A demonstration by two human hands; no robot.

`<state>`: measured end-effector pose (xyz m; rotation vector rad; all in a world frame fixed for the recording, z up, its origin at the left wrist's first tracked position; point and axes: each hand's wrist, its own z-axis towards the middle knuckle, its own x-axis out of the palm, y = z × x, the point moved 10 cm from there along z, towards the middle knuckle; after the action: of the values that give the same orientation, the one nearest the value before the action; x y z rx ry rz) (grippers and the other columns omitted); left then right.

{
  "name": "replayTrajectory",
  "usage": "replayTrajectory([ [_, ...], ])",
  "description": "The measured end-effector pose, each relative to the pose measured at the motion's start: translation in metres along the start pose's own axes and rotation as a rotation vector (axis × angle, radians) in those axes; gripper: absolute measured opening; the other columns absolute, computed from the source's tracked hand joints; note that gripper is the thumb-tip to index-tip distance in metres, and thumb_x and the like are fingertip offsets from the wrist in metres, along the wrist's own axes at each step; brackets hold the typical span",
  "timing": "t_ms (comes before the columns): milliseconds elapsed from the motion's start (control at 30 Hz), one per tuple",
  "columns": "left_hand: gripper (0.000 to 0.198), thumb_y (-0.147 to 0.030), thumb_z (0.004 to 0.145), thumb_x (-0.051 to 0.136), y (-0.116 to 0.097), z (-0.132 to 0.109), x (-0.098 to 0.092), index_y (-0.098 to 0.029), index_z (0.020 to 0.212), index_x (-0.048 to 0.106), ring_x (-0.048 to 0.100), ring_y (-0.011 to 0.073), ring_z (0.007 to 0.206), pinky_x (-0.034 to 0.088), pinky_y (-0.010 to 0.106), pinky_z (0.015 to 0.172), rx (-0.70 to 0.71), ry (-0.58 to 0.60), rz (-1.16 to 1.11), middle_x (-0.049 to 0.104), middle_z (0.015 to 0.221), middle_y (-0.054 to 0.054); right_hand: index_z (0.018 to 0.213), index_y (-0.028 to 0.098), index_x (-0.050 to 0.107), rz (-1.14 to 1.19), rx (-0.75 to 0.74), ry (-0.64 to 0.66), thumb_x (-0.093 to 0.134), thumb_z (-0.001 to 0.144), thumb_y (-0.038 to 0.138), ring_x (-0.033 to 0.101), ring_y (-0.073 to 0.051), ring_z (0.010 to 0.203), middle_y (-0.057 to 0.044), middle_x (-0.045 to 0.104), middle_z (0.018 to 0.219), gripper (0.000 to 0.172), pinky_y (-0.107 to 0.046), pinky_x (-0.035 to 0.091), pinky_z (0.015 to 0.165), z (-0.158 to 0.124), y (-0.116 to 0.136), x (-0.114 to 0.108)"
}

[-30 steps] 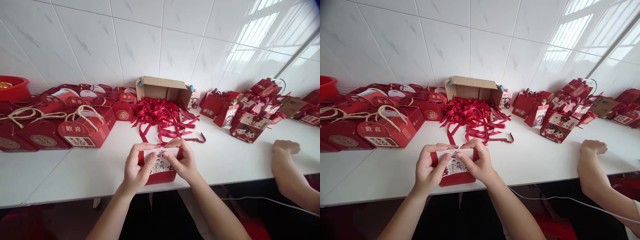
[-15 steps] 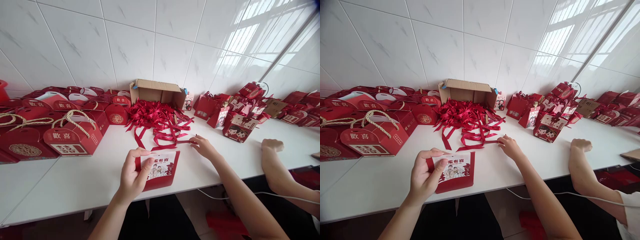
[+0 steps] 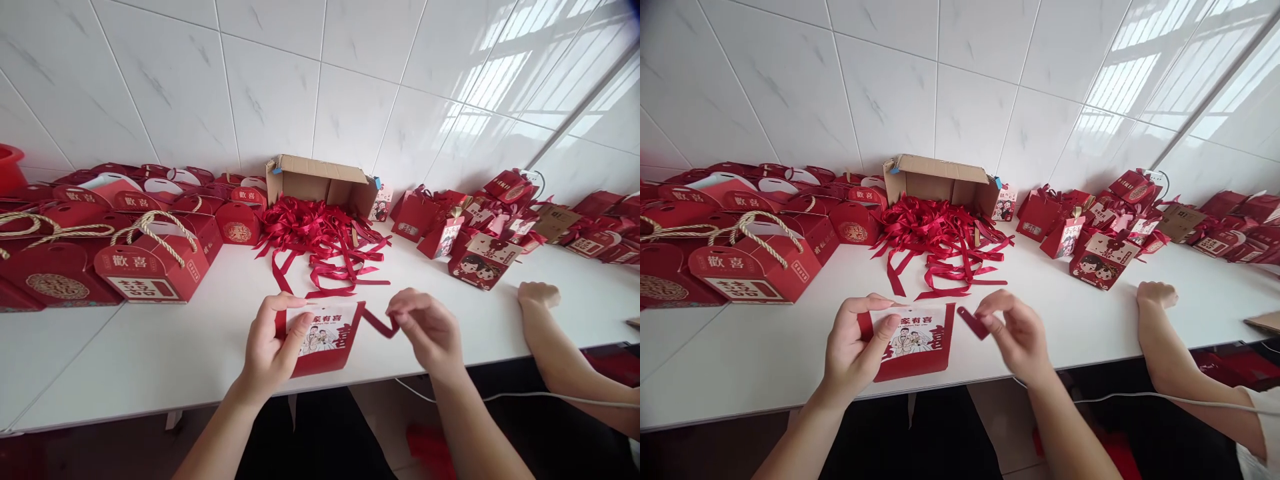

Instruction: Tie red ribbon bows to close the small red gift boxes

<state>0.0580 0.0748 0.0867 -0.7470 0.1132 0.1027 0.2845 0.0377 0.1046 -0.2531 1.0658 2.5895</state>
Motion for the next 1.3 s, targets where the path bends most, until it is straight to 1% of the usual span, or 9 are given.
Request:
replayTrajectory([
  [67, 0.014, -0.019, 0.09, 0.06, -0.002, -0.001, 0.001, -0.024, 0.101, 0.054, 0.061, 0.016, 0.082, 0.051, 0.027, 0.072, -0.005, -0.002, -0.001, 0.061, 0.087, 0.002, 0.096, 0.025, 0.061, 0.06, -0.09, 0.047, 0.054, 0.09, 0.01, 0.061, -0.017, 0.072, -0.001, 0.064, 0.078, 0.018, -0.033, 0.046, 0.062, -0.004, 0.035, 0.021],
  [167, 0.014, -0.019, 0.091, 0.058, -0.001, -0.005, 0.003, -0.024, 0.103, 0.053, 0.06, 0.0142, 0.078, 0.05, 0.024, 0.066, -0.037, 0.008, -0.031, 0.06, 0.087, 0.001, 0.1, 0.026, 0.062, -0.155, -0.195, 0.071, 0.054, 0.087, 0.002, 0.059, -0.016, 0.068, -0.001, 0.068, 0.08, 0.028, -0.037, 0.038, 0.069, -0.007, 0.063, 0.048],
  [400, 0.018, -0.015, 0.093, 0.055, -0.004, -0.014, 0.005, -0.024, 0.107, 0.052, 0.06, 0.0134, 0.08, 0.049, 0.025, 0.069, -0.047, 0.006, -0.083, 0.059, 0.09, 0.001, 0.099, 0.026, 0.063, -0.471, -0.216, 0.008, 0.055, 0.087, 0.002, 0.054, -0.016, 0.067, 0.001, 0.073, 0.085, 0.028, -0.037, 0.03, 0.07, -0.004, 0.061, 0.074],
  [667, 0.023, -0.009, 0.091, 0.054, -0.007, -0.012, 0.007, -0.023, 0.108, 0.052, 0.061, 0.0145, 0.086, 0.05, 0.028, 0.076, -0.013, 0.02, -0.115, 0.06, 0.094, 0.003, 0.098, 0.026, 0.062, -0.456, -0.162, 0.004, 0.055, 0.091, 0.007, 0.055, -0.016, 0.069, 0.0, 0.072, 0.086, 0.022, -0.037, 0.032, 0.071, 0.002, 0.062, 0.075],
  [867, 0.024, -0.006, 0.09, 0.052, -0.013, -0.011, 0.008, -0.022, 0.108, 0.052, 0.059, 0.0141, 0.084, 0.049, 0.026, 0.073, 0.05, 0.037, -0.158, 0.058, 0.089, 0.002, 0.097, 0.025, 0.064, -0.509, -0.192, -0.241, 0.065, 0.085, 0.013, 0.056, -0.021, 0.085, -0.006, 0.059, 0.094, 0.017, -0.039, 0.04, 0.075, 0.002, 0.067, 0.061],
  [1000, 0.029, -0.007, 0.085, 0.058, -0.016, -0.012, 0.009, -0.02, 0.109, 0.048, 0.058, 0.0143, 0.076, 0.049, 0.027, 0.068, 0.07, 0.066, -0.138, 0.056, 0.087, 0.003, 0.099, 0.021, 0.063, -0.413, -0.149, -0.157, 0.066, 0.083, 0.016, 0.056, -0.027, 0.104, -0.011, 0.059, 0.112, 0.018, -0.043, 0.046, 0.084, 0.011, 0.058, 0.061],
  [1067, 0.037, -0.011, 0.08, 0.065, -0.019, -0.013, 0.011, -0.02, 0.111, 0.046, 0.06, 0.0166, 0.078, 0.051, 0.03, 0.068, 0.069, 0.074, -0.071, 0.056, 0.092, 0.005, 0.095, 0.021, 0.064, -0.298, -0.102, -0.072, 0.065, 0.084, 0.016, 0.06, -0.023, 0.092, -0.009, 0.062, 0.103, 0.012, -0.038, 0.05, 0.075, 0.016, 0.051, 0.064],
  [1167, 0.049, -0.019, 0.07, 0.078, -0.029, -0.012, 0.006, -0.02, 0.108, 0.046, 0.06, 0.0237, 0.089, 0.052, 0.038, 0.075, 0.089, -0.042, 0.213, 0.056, 0.099, 0.008, 0.092, 0.02, 0.063, -0.159, -0.037, 0.016, 0.065, 0.084, 0.015, 0.057, -0.015, 0.065, -0.003, 0.063, 0.082, 0.01, -0.029, 0.048, 0.056, 0.021, 0.043, 0.068],
  [1300, 0.038, -0.022, 0.074, 0.075, -0.05, -0.011, 0.002, -0.018, 0.1, 0.047, 0.058, 0.0264, 0.088, 0.051, 0.043, 0.074, 0.118, -0.247, 0.542, 0.053, 0.095, 0.009, 0.089, 0.02, 0.063, -0.147, -0.055, -0.006, 0.066, 0.081, 0.013, 0.054, -0.013, 0.063, -0.001, 0.06, 0.078, 0.011, -0.026, 0.046, 0.052, 0.022, 0.042, 0.067],
])
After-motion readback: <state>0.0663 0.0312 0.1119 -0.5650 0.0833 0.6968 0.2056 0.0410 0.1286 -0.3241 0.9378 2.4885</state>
